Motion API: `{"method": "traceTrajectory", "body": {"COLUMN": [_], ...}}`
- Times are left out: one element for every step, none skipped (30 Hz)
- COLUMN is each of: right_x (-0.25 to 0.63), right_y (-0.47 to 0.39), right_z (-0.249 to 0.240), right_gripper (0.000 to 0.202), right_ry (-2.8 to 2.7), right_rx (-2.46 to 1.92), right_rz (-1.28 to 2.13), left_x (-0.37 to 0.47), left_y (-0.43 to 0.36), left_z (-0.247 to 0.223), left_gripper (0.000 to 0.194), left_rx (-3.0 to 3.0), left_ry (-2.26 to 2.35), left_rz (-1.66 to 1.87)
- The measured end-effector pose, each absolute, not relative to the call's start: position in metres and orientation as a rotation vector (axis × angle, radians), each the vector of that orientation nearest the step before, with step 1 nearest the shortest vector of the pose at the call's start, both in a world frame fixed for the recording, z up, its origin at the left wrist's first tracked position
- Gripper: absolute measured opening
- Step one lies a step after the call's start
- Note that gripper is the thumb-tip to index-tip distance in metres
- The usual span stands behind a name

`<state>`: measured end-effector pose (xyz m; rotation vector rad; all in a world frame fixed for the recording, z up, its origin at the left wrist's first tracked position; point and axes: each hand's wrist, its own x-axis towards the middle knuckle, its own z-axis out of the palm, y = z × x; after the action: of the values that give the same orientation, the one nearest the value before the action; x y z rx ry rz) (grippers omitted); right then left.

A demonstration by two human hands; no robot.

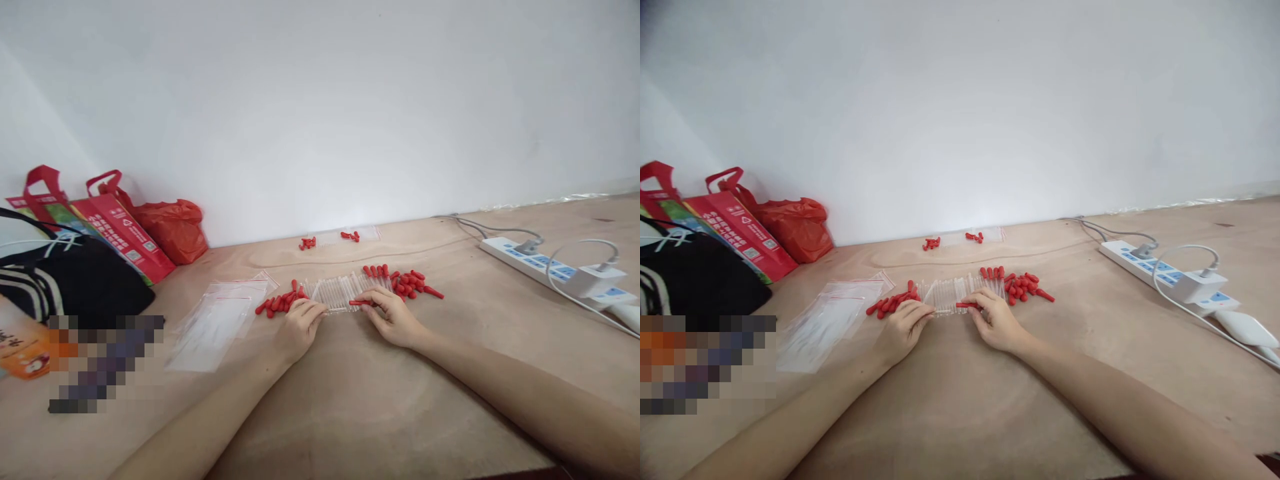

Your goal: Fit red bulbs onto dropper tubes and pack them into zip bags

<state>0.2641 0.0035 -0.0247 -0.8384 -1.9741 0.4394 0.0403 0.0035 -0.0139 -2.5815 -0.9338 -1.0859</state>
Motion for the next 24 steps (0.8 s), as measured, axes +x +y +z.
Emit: {"method": "traceTrajectory", "body": {"right_x": [0.264,0.264,0.264,0.265,0.265,0.265,0.265,0.265,0.265,0.264,0.264,0.264,0.264,0.264,0.264,0.263,0.263,0.263,0.263,0.263,0.262,0.262,0.262,0.261], "right_y": [0.004,0.004,0.003,0.003,0.003,0.002,0.001,0.000,-0.001,-0.001,-0.002,-0.002,-0.002,-0.002,-0.002,-0.002,-0.002,-0.001,-0.001,0.000,0.000,0.000,0.000,0.000], "right_z": [-0.025,-0.025,-0.025,-0.024,-0.024,-0.023,-0.022,-0.021,-0.020,-0.019,-0.018,-0.018,-0.018,-0.018,-0.019,-0.020,-0.022,-0.024,-0.025,-0.027,-0.029,-0.030,-0.031,-0.031], "right_gripper": [0.023,0.023,0.023,0.022,0.022,0.022,0.022,0.021,0.021,0.021,0.021,0.020,0.019,0.018,0.017,0.017,0.018,0.019,0.022,0.026,0.029,0.030,0.028,0.025], "right_ry": [-1.983,-1.994,-2.004,-2.015,-2.024,-2.031,-2.035,-2.039,-2.044,-2.049,-2.056,-2.066,-2.076,-2.089,-2.102,-2.114,-2.118,-2.113,-2.101,-2.083,-2.065,-2.054,-2.053,-2.060], "right_rx": [-0.823,-0.812,-0.804,-0.801,-0.801,-0.800,-0.797,-0.793,-0.788,-0.783,-0.777,-0.771,-0.764,-0.755,-0.743,-0.733,-0.726,-0.726,-0.732,-0.743,-0.757,-0.771,-0.781,-0.786], "right_rz": [0.444,0.451,0.457,0.465,0.473,0.479,0.482,0.483,0.481,0.478,0.475,0.474,0.472,0.469,0.465,0.458,0.446,0.429,0.409,0.387,0.361,0.337,0.319,0.308], "left_x": [0.041,0.042,0.042,0.043,0.043,0.043,0.043,0.043,0.042,0.042,0.043,0.043,0.043,0.044,0.044,0.045,0.046,0.046,0.047,0.047,0.048,0.048,0.048,0.049], "left_y": [0.004,0.005,0.005,0.005,0.005,0.005,0.005,0.005,0.005,0.005,0.005,0.005,0.005,0.005,0.004,0.003,0.003,0.002,0.001,0.000,0.000,-0.001,-0.001,-0.001], "left_z": [-0.014,-0.014,-0.014,-0.014,-0.013,-0.013,-0.013,-0.014,-0.014,-0.014,-0.015,-0.015,-0.015,-0.015,-0.015,-0.014,-0.014,-0.013,-0.013,-0.012,-0.012,-0.012,-0.011,-0.011], "left_gripper": [0.011,0.011,0.011,0.011,0.011,0.011,0.011,0.011,0.012,0.012,0.013,0.014,0.015,0.017,0.019,0.020,0.022,0.023,0.023,0.023,0.024,0.024,0.023,0.023], "left_rx": [-2.583,-2.585,-2.586,-2.588,-2.589,-2.592,-2.598,-2.605,-2.611,-2.616,-2.620,-2.622,-2.627,-2.638,-2.652,-2.666,-2.674,-2.676,-2.673,-2.668,-2.664,-2.664,-2.668,-2.674], "left_ry": [-0.935,-0.940,-0.946,-0.955,-0.965,-0.975,-0.979,-0.981,-0.979,-0.974,-0.968,-0.961,-0.953,-0.944,-0.935,-0.932,-0.938,-0.953,-0.975,-0.998,-1.019,-1.033,-1.043,-1.052], "left_rz": [-1.083,-1.083,-1.083,-1.082,-1.079,-1.072,-1.064,-1.054,-1.049,-1.046,-1.042,-1.035,-1.022,-1.004,-0.986,-0.970,-0.964,-0.965,-0.971,-0.975,-0.976,-0.973,-0.967,-0.960]}}
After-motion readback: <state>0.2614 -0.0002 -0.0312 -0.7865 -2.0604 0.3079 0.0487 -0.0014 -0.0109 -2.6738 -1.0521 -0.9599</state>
